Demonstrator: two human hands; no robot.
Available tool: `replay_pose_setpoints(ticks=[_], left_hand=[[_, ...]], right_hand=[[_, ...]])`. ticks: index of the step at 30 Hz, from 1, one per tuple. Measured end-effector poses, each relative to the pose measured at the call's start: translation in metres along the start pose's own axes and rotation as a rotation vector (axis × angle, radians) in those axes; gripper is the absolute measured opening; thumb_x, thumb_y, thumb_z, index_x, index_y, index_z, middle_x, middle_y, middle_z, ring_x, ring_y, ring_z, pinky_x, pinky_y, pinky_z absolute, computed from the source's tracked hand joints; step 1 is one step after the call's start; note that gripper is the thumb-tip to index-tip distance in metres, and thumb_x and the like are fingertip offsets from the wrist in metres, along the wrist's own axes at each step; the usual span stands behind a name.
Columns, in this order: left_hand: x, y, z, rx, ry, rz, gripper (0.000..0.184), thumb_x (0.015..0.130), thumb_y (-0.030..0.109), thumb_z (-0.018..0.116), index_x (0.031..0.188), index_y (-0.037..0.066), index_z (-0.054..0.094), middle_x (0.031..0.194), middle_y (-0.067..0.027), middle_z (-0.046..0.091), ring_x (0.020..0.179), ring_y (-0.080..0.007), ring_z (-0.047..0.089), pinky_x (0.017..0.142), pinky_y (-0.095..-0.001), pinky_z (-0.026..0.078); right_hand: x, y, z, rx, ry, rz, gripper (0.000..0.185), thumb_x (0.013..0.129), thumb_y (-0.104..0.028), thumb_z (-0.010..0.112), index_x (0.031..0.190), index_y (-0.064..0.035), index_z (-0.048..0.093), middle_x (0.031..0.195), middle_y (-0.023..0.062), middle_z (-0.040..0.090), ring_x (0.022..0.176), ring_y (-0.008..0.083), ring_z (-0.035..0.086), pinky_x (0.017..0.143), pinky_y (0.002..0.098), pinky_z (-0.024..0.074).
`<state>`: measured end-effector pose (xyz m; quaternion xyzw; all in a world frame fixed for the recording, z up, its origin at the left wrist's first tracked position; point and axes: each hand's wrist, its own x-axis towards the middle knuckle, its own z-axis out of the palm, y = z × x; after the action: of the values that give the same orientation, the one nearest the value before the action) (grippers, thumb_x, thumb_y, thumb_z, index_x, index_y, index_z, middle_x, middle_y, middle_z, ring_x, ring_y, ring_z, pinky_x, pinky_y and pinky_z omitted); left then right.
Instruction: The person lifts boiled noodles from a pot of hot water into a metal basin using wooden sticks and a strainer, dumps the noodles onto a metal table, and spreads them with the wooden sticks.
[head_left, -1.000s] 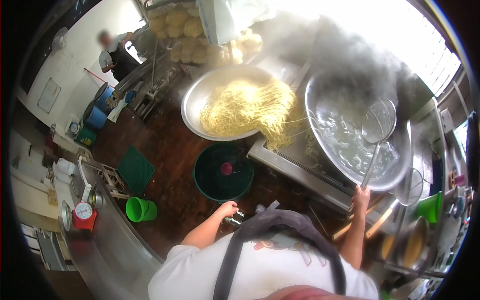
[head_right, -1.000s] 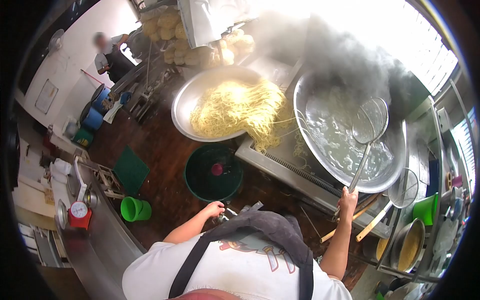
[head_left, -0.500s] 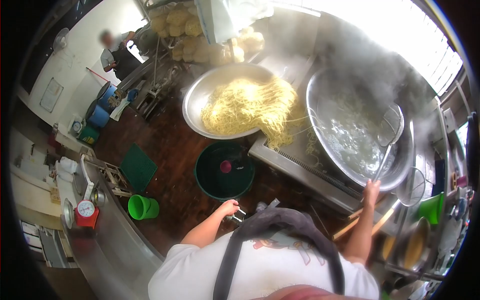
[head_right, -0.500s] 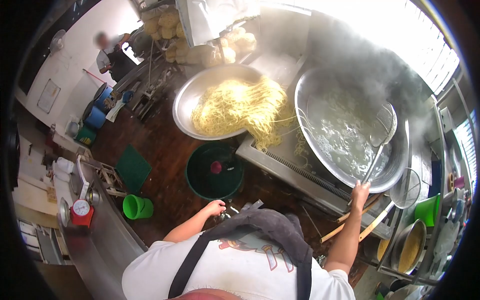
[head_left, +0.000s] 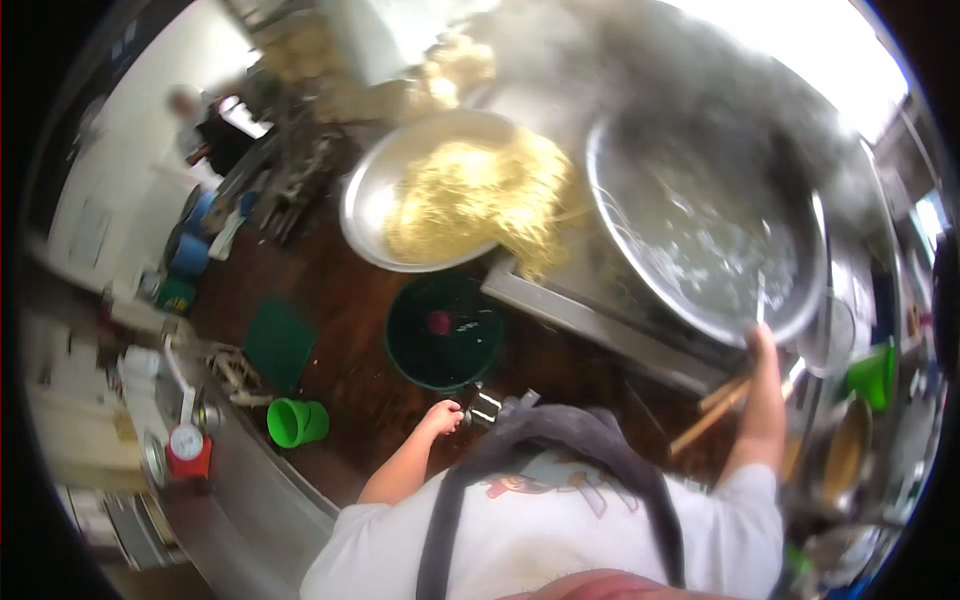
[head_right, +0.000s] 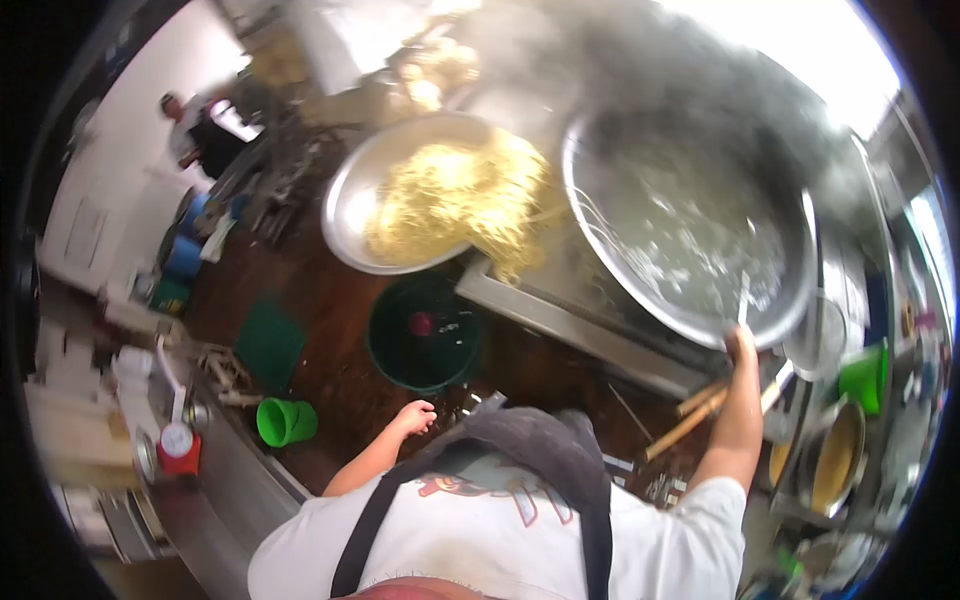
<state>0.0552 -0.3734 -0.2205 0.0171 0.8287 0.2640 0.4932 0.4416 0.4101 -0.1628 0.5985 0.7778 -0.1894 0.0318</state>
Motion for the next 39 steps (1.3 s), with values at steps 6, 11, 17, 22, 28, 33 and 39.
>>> replay_pose_setpoints(ticks=[6, 11, 17, 22, 28, 33, 39], left_hand=[[-0.011, 0.017, 0.013, 0.007, -0.044, -0.015, 0.043, 0.091, 0.017, 0.068, 0.130, 0.003, 0.057, 0.087, -0.0083, 0.069, 0.062, -0.0142, 0.062, 0.057, -0.0309, 0.053], [0.007, 0.019, 0.019, 0.012, -0.076, 0.087, 0.045, 0.089, 0.017, 0.068, 0.130, 0.002, 0.057, 0.087, -0.0084, 0.069, 0.064, -0.0148, 0.064, 0.061, -0.0307, 0.054], [0.019, 0.041, 0.008, 0.044, -0.060, 0.233, 0.047, 0.088, 0.018, 0.069, 0.130, -0.001, 0.058, 0.088, -0.0083, 0.069, 0.068, -0.0149, 0.065, 0.065, -0.0299, 0.055], [-0.002, 0.131, 0.005, -0.007, -0.118, 0.405, 0.047, 0.090, 0.018, 0.068, 0.131, -0.002, 0.058, 0.081, -0.0058, 0.067, 0.066, -0.0125, 0.064, 0.064, -0.0283, 0.053], [-0.014, 0.209, 0.012, 0.012, -0.146, 0.536, 0.043, 0.090, 0.017, 0.067, 0.128, -0.002, 0.059, 0.075, -0.0015, 0.061, 0.061, -0.0097, 0.057, 0.059, -0.0271, 0.048], [0.002, 0.189, 0.020, -0.124, -0.171, 0.474, 0.035, 0.093, 0.014, 0.065, 0.125, 0.002, 0.061, 0.078, -0.0034, 0.064, 0.061, -0.0096, 0.059, 0.059, -0.0269, 0.050], [0.055, 0.236, 0.048, -0.096, -0.198, 0.693, 0.030, 0.093, 0.020, 0.068, 0.117, 0.003, 0.067, 0.090, -0.0026, 0.069, 0.075, -0.0102, 0.062, 0.070, -0.0283, 0.052]], right_hand=[[-0.120, -0.075, 0.001, 0.541, -0.449, 0.031, 0.012, 0.084, -0.011, 0.062, 0.081, -0.0060, 0.051, 0.067, 0.0026, 0.050, 0.054, 0.0152, 0.048, 0.047, 0.0336, 0.0410], [-0.235, -0.165, -0.003, 1.011, -0.531, 0.079, 0.013, 0.085, -0.009, 0.062, 0.084, -0.0093, 0.049, 0.061, -0.0033, 0.045, 0.045, 0.0091, 0.044, 0.040, 0.0292, 0.0431], [-0.295, -0.255, 0.004, 1.229, -0.618, 0.044, 0.017, 0.090, -0.009, 0.062, 0.097, -0.0108, 0.047, 0.063, -0.0034, 0.044, 0.046, 0.0077, 0.042, 0.038, 0.0289, 0.0403], [-0.339, -0.360, -0.011, 0.684, -0.359, -0.285, 0.029, 0.095, -0.015, 0.060, 0.114, 0.0006, 0.046, 0.078, 0.0195, 0.062, 0.059, 0.0290, 0.063, 0.052, 0.0435, 0.0501], [-0.277, -0.404, 0.002, 0.361, -0.056, -0.662, 0.027, 0.090, -0.014, 0.056, 0.113, -0.0003, 0.050, 0.084, 0.0288, 0.067, 0.084, 0.0482, 0.066, 0.073, 0.0575, 0.0501], [-0.237, -0.294, -0.089, 0.268, 0.061, -0.384, 0.047, 0.094, -0.024, 0.058, 0.138, -0.0068, 0.050, 0.096, 0.0266, 0.069, 0.092, 0.0431, 0.068, 0.081, 0.0513, 0.0519], [-0.266, -0.114, -0.238, -0.090, 0.150, -0.229, 0.038, 0.082, -0.009, 0.071, 0.118, -0.0051, 0.058, 0.096, 0.0242, 0.067, 0.091, 0.0445, 0.064, 0.078, 0.0492, 0.0494]])
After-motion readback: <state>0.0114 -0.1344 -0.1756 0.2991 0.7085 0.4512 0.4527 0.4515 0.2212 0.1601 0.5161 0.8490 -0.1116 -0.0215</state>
